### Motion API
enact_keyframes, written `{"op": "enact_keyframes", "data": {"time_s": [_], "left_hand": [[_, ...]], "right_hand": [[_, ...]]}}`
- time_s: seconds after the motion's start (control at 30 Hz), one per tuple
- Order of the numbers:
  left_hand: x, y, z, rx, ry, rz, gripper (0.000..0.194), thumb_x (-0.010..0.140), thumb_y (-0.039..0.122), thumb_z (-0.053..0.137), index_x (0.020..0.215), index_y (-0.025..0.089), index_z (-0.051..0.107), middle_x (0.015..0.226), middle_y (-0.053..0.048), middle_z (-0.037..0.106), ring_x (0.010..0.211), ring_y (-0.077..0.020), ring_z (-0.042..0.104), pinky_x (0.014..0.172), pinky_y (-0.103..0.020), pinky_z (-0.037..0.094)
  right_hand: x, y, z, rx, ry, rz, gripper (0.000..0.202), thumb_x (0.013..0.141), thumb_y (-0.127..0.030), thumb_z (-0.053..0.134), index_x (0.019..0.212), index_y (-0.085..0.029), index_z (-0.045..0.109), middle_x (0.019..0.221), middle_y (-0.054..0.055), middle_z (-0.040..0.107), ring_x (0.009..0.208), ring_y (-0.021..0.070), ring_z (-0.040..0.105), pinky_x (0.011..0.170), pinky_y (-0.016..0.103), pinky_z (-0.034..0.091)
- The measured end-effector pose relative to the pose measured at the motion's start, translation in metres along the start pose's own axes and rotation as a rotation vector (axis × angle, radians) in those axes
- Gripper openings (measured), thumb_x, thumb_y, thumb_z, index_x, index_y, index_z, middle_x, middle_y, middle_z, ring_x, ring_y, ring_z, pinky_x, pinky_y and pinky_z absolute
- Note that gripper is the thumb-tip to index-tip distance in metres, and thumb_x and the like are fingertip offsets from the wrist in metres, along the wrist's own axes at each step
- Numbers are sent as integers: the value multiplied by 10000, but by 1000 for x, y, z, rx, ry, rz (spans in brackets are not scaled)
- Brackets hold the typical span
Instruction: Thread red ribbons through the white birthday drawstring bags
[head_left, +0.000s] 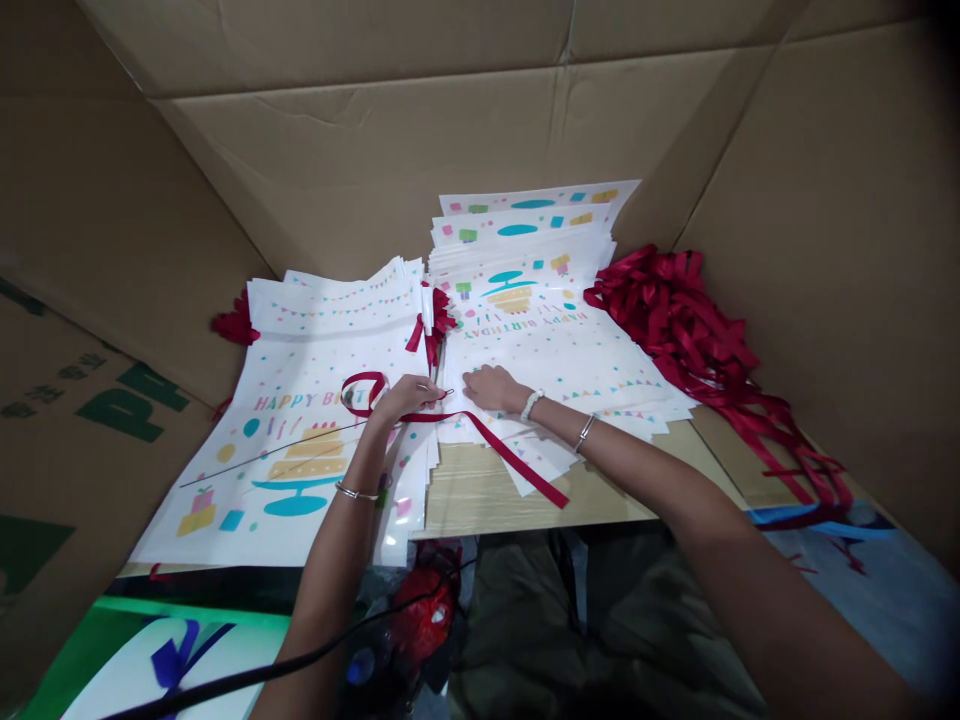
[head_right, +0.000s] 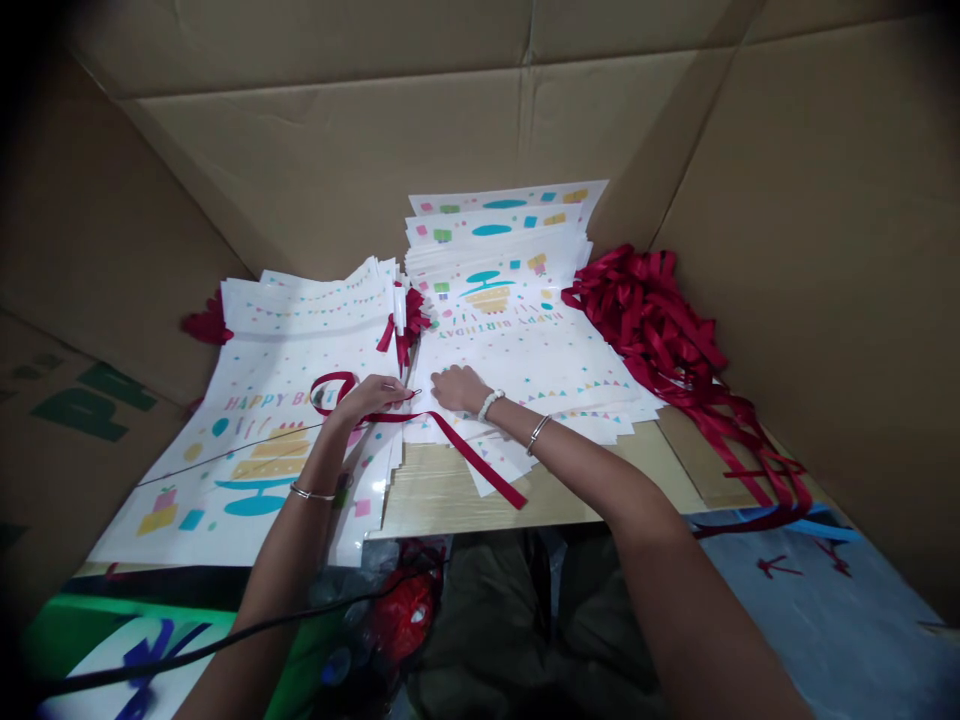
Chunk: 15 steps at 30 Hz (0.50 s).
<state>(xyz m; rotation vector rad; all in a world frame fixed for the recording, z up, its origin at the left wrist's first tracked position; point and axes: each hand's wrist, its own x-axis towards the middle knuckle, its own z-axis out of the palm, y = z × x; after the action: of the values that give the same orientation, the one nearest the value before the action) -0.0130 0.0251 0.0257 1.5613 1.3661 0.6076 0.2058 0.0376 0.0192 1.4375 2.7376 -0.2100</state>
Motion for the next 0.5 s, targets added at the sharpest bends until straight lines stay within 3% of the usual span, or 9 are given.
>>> {"op": "enact_keyframes", "data": {"time_s": [0.13, 0.23, 0.4, 0.5], "left_hand": [[-1, 3, 2, -5, -1, -33, 184, 743, 239, 723, 604, 152, 638, 529, -13, 566, 477, -91, 429, 488, -235, 272], [-2, 4, 3, -5, 4, -43, 181, 730, 247, 750, 626, 146, 641, 526, -1, 559, 471, -90, 429, 487, -229, 276], [-2, 3, 3, 11, 6, -29, 236, 721, 281, 790, 621, 139, 630, 519, 7, 544, 472, -85, 429, 486, -223, 281], [-1, 2, 2, 15, 10, -18, 283, 712, 332, 809, 621, 146, 617, 514, 15, 529, 472, -86, 417, 481, -224, 270]], "right_hand": [[-7, -8, 15, -68, 123, 7, 379, 1051, -273, 380, 1256, -73, 629, 1241, 233, 652, 1162, 353, 594, 939, 479, 487], [-9, -12, 19, -97, 132, 16, 369, 1031, -192, 375, 1250, -33, 625, 1233, 255, 633, 1126, 352, 600, 932, 463, 500], [-8, -19, 2, -91, 33, 49, 382, 964, -64, 422, 1278, 17, 624, 1243, 295, 632, 1191, 355, 620, 954, 430, 525], [3, -23, -14, -14, -77, 68, 326, 928, -67, 518, 1190, 19, 691, 1156, 303, 682, 1125, 338, 687, 916, 389, 551]]}}
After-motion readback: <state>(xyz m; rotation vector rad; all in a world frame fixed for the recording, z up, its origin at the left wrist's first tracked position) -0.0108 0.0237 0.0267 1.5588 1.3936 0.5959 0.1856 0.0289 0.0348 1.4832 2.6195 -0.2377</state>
